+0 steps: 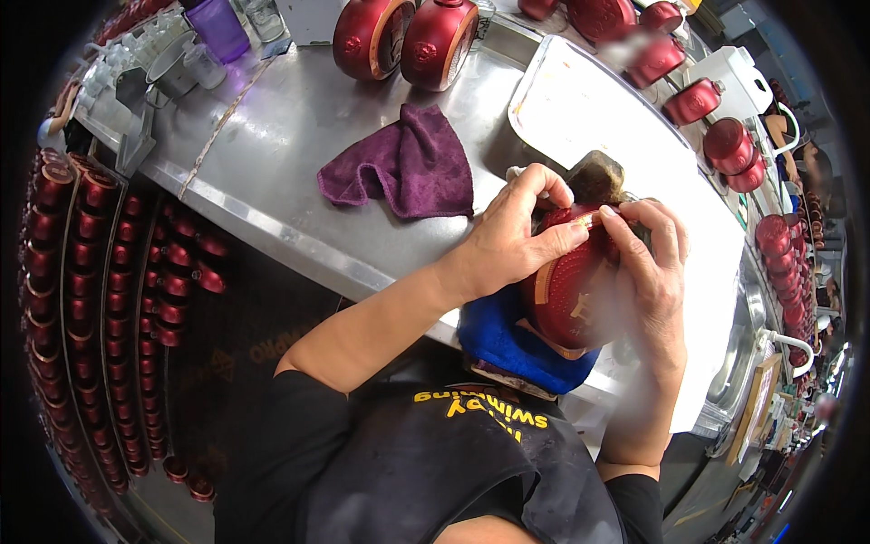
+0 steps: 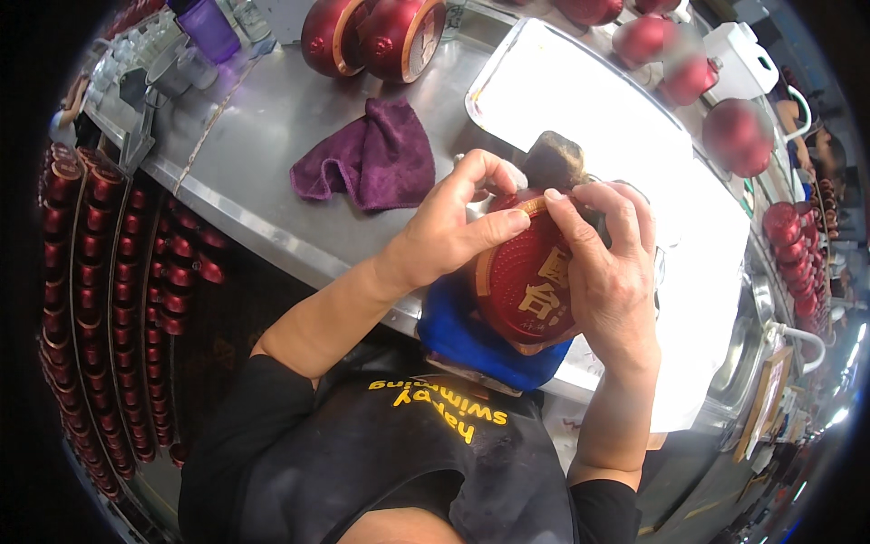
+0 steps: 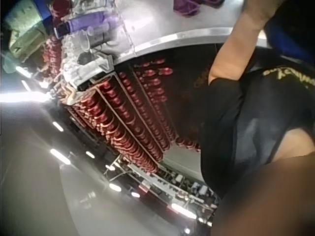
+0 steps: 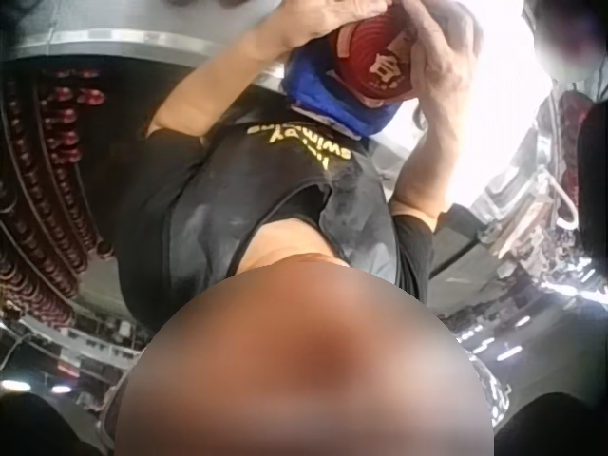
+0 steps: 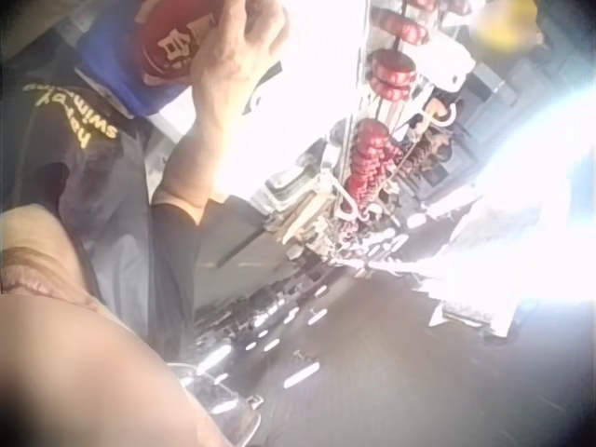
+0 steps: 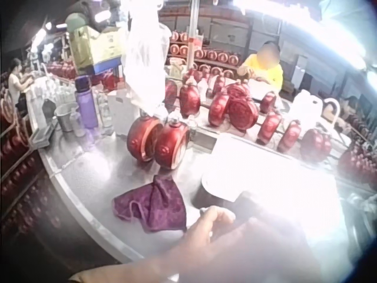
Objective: The person cleans a red spherical ornament with a cloth and sponge, then applies a gold sticker and a gold ring to its surface. The ornament is held in a blue clamp on a metal workbench while the person works on it.
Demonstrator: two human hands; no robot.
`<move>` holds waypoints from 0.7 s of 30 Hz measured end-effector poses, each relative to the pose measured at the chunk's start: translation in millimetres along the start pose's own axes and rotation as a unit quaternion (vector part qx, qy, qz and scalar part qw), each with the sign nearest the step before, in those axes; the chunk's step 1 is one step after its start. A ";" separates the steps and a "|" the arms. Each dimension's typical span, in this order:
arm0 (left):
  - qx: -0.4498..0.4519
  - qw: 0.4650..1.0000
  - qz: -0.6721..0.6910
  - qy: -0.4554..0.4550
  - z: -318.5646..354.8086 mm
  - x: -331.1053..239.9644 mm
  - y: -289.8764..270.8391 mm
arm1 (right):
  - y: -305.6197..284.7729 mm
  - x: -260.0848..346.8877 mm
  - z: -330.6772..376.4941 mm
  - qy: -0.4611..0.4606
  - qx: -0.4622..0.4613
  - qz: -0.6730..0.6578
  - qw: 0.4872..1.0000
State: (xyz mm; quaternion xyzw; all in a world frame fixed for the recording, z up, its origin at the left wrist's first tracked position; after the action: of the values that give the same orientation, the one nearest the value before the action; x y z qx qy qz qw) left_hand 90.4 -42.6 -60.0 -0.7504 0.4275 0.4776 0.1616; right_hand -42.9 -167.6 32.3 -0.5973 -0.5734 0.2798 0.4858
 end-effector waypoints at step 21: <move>0.018 1.000 0.010 -0.003 33.6 -7.6 -6.9 | 1.6 0.1 1.8 -0.010 -0.009 0.013 1.000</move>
State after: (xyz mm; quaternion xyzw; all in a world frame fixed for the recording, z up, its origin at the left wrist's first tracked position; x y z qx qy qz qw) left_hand 75.1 -13.0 -71.2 -0.7413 0.4435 0.4735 0.1717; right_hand -43.8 -166.8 30.2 -0.6063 -0.5726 0.2869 0.4714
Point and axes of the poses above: each hand's wrist, its own z-axis away from the middle knuckle, its own y-axis out of the palm, x = y × z, the point moved 2 cm from there along -z, towards the middle knuckle, and after that the axes turned 13 degrees about y, right-handed, at the moved point
